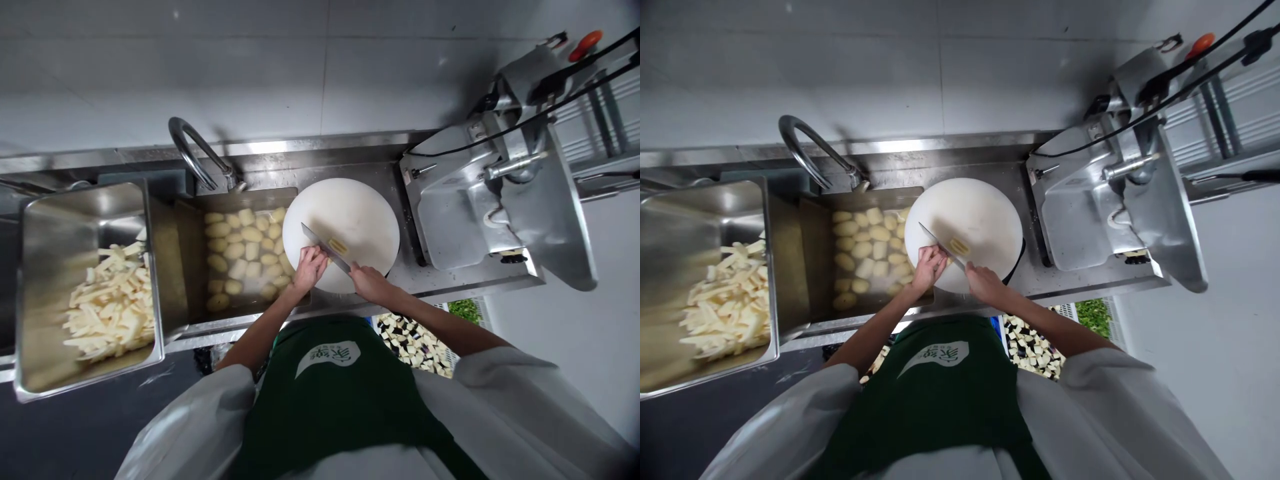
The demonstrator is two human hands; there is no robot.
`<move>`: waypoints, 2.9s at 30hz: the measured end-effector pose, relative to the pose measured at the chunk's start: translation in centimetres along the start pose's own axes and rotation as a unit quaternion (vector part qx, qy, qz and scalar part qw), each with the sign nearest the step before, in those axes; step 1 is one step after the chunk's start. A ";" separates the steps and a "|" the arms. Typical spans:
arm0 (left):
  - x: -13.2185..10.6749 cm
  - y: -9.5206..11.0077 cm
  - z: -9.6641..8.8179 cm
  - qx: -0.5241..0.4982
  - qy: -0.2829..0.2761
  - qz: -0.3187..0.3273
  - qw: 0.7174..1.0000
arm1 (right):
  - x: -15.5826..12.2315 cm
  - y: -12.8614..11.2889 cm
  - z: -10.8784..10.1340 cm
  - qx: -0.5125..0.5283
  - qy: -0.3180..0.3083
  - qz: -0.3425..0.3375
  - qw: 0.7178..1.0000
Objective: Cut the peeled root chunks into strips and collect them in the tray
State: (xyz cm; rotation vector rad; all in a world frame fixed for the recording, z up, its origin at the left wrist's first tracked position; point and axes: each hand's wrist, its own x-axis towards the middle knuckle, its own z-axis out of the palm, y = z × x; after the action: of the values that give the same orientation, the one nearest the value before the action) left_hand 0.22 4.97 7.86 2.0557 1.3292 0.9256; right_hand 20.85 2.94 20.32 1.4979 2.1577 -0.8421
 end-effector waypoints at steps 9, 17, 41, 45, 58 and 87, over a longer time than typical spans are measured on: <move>-1.5 -0.8 0.3 0.036 0.059 0.051 0.996 | 5.0 -1.5 1.3 -0.016 0.015 0.025 0.999; -1.8 -1.0 1.2 0.047 0.047 0.046 0.997 | -2.6 -1.3 -0.7 -0.069 -0.007 0.032 0.997; -3.3 -2.4 2.0 0.011 0.073 0.077 0.994 | -1.3 -2.9 0.8 -0.093 -0.005 0.046 0.995; -3.2 -2.2 1.8 -0.001 0.067 0.069 0.995 | -0.9 -3.2 1.3 -0.100 -0.009 0.042 0.994; -3.3 -1.6 1.3 0.018 0.082 0.019 0.996 | -0.9 -1.4 2.1 -0.015 0.050 0.078 0.996; 4.0 -0.6 -0.5 -0.146 0.227 -0.223 0.937 | -6.3 4.1 10.3 0.098 0.059 0.121 0.986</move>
State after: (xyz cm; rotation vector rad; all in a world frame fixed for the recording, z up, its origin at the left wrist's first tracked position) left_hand 0.64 8.95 8.75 1.2784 1.6758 1.3311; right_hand 26.66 -7.30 15.44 1.9070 1.9638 -0.9192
